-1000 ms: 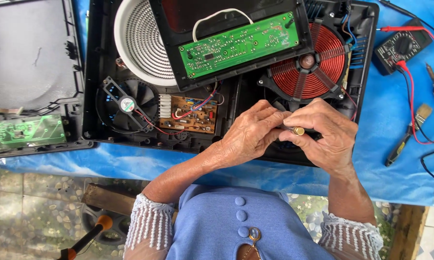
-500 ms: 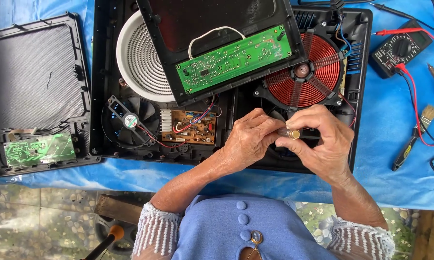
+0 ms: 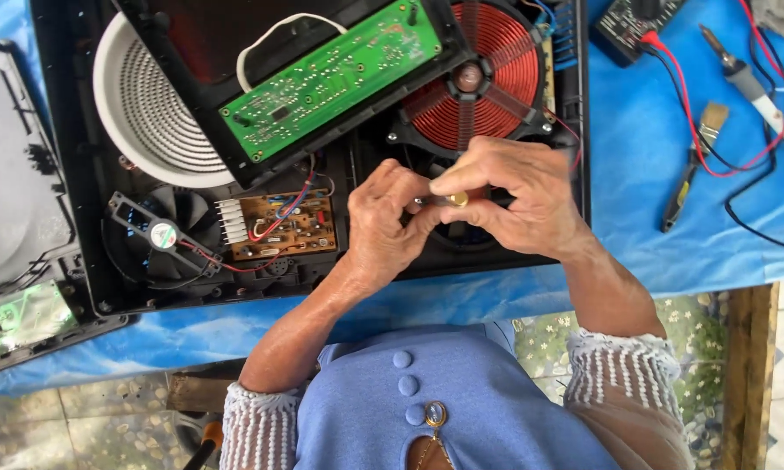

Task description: Unscrewing and removing a printed circuit board from an induction cooker for repair

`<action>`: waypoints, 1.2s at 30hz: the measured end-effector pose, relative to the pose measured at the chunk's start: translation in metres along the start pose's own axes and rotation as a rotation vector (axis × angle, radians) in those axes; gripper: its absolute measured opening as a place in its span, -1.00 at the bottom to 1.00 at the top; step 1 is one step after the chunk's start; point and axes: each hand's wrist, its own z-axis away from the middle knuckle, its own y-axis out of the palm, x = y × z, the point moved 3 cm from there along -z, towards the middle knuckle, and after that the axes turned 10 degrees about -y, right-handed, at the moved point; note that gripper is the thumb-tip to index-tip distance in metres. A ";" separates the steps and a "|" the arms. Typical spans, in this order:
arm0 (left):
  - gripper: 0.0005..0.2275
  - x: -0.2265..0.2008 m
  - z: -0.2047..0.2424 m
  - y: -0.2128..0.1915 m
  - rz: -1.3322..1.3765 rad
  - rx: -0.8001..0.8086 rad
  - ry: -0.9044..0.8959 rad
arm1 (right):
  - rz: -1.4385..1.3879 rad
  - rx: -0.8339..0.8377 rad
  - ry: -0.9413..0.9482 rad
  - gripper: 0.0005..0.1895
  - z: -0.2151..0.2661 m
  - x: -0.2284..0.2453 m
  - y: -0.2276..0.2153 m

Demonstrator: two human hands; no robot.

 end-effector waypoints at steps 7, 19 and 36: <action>-0.77 -0.001 -0.001 -0.002 -0.102 -0.047 0.050 | -0.025 0.066 -0.096 -0.88 -0.007 0.001 0.004; -0.91 -0.013 -0.008 -0.019 -0.012 0.099 -0.001 | 0.129 0.047 -0.100 -0.85 -0.011 0.005 0.017; -0.88 -0.003 -0.001 -0.009 -0.125 0.045 0.065 | 0.165 0.013 -0.081 -0.92 -0.009 0.019 0.006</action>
